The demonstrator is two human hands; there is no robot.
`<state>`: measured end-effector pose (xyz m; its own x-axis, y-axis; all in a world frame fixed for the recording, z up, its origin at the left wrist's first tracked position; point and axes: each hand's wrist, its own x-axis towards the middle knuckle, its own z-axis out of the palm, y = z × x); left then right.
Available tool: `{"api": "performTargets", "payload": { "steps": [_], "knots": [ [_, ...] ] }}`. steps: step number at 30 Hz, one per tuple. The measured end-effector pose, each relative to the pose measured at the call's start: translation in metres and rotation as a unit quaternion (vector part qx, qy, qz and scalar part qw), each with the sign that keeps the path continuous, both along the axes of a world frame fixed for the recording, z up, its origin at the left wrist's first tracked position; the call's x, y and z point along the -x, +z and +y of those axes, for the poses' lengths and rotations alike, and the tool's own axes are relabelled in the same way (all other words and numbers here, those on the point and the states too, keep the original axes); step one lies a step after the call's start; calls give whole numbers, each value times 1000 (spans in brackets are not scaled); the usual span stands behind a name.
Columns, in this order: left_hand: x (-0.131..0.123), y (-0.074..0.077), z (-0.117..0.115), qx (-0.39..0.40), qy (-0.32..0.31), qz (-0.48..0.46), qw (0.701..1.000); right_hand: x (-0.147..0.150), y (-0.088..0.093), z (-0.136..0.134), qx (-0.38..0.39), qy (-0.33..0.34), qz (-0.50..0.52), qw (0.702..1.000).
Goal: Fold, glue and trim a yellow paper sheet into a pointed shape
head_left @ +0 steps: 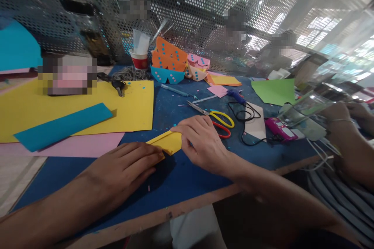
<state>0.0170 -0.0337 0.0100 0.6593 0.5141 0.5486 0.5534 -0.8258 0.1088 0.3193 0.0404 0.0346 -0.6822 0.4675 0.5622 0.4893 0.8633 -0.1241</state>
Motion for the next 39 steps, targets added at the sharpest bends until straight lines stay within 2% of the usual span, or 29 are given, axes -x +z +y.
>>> {"api": "performTargets", "payload": {
  "steps": [6,12,15,18,22,27,32,39],
  "knots": [
    [11,-4,-1,9,-13,26,1000,-1,-4,11,12,-21,-104,994],
    [11,-5,-2,-27,-16,51,998,-1,-5,14,37,-42,-94,994],
    [10,-5,-2,-34,-17,40,998,-3,1,15,78,-32,-90,992],
    [8,-2,-3,-34,-15,31,999,-6,13,15,155,-14,-85,984],
    [5,3,-5,-54,-27,29,998,-12,34,15,284,5,-51,957],
    [5,8,-11,-73,5,5,997,-21,49,25,416,23,-1,909],
    [5,10,-10,-84,25,-13,996,-29,45,32,439,-19,63,896],
    [3,6,7,-81,35,-24,996,-33,36,14,525,-41,60,848]
  ]
}}
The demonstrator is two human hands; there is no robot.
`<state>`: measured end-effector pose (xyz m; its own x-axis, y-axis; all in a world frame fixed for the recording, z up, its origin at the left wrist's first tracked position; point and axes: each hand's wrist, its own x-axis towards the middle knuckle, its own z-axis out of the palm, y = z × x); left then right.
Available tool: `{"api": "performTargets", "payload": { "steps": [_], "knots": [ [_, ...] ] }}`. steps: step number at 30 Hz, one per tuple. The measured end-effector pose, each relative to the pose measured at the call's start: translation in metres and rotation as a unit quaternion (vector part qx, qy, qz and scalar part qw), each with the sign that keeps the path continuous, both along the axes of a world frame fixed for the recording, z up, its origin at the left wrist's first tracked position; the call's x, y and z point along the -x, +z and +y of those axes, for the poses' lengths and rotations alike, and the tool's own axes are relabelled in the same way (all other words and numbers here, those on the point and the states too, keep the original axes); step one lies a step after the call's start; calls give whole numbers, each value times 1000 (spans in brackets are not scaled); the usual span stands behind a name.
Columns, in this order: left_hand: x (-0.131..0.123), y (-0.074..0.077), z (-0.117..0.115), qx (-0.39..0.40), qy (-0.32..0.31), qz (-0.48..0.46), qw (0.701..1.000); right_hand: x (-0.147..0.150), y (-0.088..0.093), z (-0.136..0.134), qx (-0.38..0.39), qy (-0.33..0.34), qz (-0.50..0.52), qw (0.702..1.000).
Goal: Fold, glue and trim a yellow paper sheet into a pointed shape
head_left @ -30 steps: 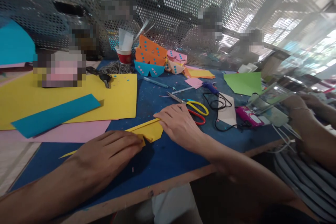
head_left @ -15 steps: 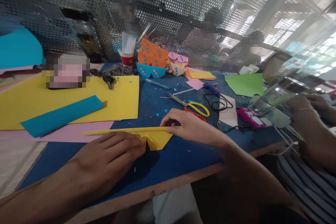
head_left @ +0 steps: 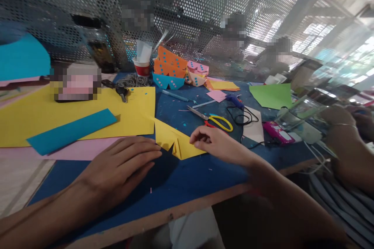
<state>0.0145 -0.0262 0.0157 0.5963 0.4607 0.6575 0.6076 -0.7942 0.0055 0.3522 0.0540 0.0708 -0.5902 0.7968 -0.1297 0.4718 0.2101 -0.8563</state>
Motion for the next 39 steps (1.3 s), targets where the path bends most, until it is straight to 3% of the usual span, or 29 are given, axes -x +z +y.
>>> {"api": "performTargets", "payload": {
  "steps": [7,15,25,31,36,39],
  "knots": [
    [-13,-7,18,19,-4,-29,999,-7,0,-11,57,-32,13,998],
    [-27,2,31,-34,-18,37,999,-6,-6,-13,79,-56,8,995],
    [-27,-3,39,-25,-25,51,998,-9,0,-11,66,-6,-27,997],
    [-26,-4,40,-11,-37,38,999,-5,7,-15,-10,14,-85,996],
    [-23,-6,40,15,-42,11,999,10,21,-14,-187,44,-150,970],
    [-23,-7,41,46,-47,-7,998,23,21,-7,-231,75,-129,961]
  ]
}}
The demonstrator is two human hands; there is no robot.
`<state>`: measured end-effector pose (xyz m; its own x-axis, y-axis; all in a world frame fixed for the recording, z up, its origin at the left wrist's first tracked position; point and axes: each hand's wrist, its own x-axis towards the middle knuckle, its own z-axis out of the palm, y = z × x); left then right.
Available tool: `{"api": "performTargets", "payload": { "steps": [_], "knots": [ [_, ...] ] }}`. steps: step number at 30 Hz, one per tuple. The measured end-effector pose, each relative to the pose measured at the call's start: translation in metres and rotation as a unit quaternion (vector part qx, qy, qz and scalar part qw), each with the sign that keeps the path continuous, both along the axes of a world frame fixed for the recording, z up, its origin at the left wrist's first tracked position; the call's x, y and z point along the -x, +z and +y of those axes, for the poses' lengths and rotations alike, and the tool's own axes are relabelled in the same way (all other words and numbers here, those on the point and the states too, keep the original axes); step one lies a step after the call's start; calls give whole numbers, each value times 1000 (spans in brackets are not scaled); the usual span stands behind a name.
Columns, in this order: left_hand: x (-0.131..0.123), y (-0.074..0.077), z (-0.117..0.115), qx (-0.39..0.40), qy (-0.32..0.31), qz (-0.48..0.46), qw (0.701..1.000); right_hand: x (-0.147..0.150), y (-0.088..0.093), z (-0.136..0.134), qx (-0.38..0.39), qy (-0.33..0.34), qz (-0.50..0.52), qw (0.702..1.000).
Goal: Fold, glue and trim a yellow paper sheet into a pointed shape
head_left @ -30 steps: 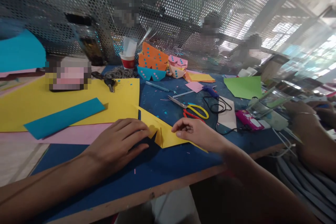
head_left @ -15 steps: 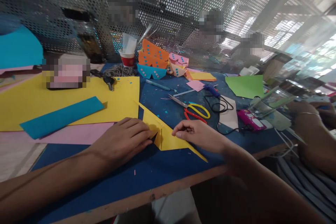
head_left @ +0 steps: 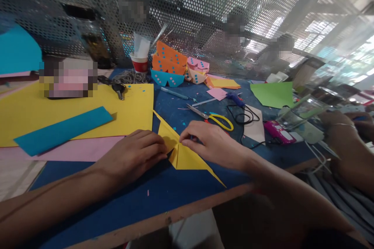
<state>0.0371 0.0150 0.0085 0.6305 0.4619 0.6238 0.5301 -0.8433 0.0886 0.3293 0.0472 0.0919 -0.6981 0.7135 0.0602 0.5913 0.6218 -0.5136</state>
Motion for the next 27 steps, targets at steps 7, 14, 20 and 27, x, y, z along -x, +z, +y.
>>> {"api": "performTargets", "payload": {
  "steps": [7,14,20,27],
  "knots": [
    [1,6,2,7,2,37,999,17,-33,25,-16,40,104,994],
    [-1,8,-2,-96,20,87,991,13,-46,22,-31,54,136,989],
    [-3,10,0,-80,38,83,993,13,-44,20,-24,69,109,991],
    [-4,12,2,-40,38,54,997,14,-39,18,-45,76,57,994]
  ]
}}
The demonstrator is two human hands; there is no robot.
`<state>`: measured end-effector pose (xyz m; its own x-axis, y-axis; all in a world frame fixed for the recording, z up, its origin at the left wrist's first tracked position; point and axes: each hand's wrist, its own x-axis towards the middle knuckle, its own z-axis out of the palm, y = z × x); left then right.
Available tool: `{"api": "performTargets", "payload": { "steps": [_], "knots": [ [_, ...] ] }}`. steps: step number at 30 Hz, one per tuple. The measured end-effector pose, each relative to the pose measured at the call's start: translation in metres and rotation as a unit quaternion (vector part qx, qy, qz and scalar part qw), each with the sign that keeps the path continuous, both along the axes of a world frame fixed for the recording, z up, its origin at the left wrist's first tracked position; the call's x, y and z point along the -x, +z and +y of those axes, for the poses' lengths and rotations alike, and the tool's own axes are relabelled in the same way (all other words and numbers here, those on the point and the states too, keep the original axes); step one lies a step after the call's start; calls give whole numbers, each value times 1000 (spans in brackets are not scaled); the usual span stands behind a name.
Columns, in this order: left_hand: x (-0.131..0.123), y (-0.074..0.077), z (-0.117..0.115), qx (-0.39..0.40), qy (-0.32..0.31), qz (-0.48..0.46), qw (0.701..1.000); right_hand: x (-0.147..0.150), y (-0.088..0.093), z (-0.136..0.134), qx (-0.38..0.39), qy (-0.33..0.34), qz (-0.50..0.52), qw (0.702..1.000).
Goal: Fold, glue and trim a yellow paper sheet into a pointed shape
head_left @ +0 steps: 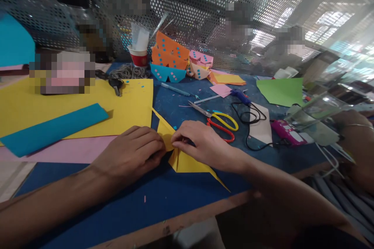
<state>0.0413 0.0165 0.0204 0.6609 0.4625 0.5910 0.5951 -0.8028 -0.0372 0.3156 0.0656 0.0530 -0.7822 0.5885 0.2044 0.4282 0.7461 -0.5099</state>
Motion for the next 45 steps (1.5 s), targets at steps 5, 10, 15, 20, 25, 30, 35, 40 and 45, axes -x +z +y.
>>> {"api": "performTargets", "payload": {
  "steps": [5,10,15,20,25,30,35,40,45],
  "knots": [
    [3,-1,0,45,14,-11,999,0,1,0,-27,0,-13,1000],
    [5,-3,4,102,5,-45,994,0,0,0,-27,-9,-19,999],
    [4,-4,6,119,10,-51,991,1,-1,1,-12,-2,-22,1000],
    [5,-7,6,144,17,-55,988,4,-1,1,-10,-7,-31,999],
    [8,-8,6,156,19,-51,986,5,-1,0,6,-10,-34,999],
    [6,-6,6,132,11,-58,990,6,-1,-1,4,-20,-41,999],
    [4,-5,3,112,13,-71,991,9,-4,-3,-5,-29,-51,998],
    [4,0,-4,95,27,-88,991,10,-7,-4,-10,-36,-54,998],
    [8,1,-11,110,42,-108,987,11,-6,-6,-11,-43,-52,998]
  ]
}}
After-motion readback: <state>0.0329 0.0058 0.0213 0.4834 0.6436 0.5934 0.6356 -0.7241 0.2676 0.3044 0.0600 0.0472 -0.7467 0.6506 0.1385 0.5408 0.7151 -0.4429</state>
